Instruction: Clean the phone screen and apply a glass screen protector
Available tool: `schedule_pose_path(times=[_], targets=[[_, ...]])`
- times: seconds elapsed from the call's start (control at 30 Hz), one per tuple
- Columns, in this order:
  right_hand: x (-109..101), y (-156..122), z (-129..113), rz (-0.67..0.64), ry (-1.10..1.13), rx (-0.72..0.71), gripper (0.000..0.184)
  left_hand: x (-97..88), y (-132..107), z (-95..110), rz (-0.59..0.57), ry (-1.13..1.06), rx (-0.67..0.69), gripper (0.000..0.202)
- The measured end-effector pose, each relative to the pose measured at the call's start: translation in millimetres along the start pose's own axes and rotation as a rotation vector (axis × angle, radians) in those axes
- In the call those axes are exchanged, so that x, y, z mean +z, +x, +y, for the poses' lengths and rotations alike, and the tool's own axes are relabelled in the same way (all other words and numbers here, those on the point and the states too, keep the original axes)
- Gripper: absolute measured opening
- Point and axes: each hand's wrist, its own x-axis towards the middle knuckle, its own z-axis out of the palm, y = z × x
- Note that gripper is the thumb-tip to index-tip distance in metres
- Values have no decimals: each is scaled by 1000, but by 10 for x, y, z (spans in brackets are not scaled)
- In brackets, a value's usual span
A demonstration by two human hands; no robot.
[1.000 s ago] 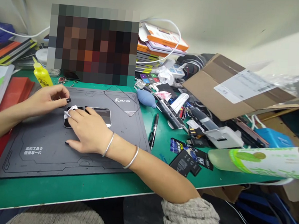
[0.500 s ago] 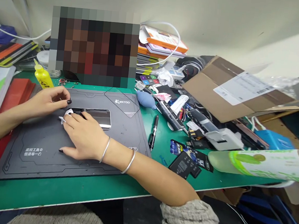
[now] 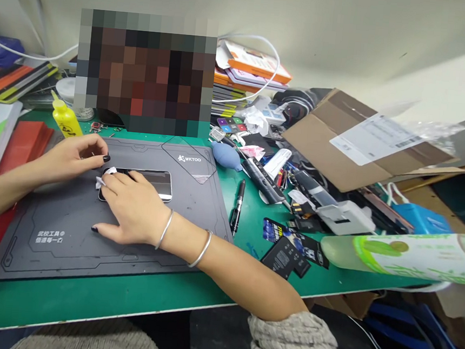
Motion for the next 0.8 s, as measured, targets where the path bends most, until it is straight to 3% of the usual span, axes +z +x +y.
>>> schedule_pose_path(times=[0.33,0.5,0.8], targets=[[9,-9,-22,4,38,-19,66,-5,-7,-12,-6,7,-22,19],[-11,-10,-44,-17,99,-51,53,-8,-9,3,-3,-7,-21,19],[-43,10,-69,-55,81,-81,53,6,-10,-6,-4,-3,-8,16]])
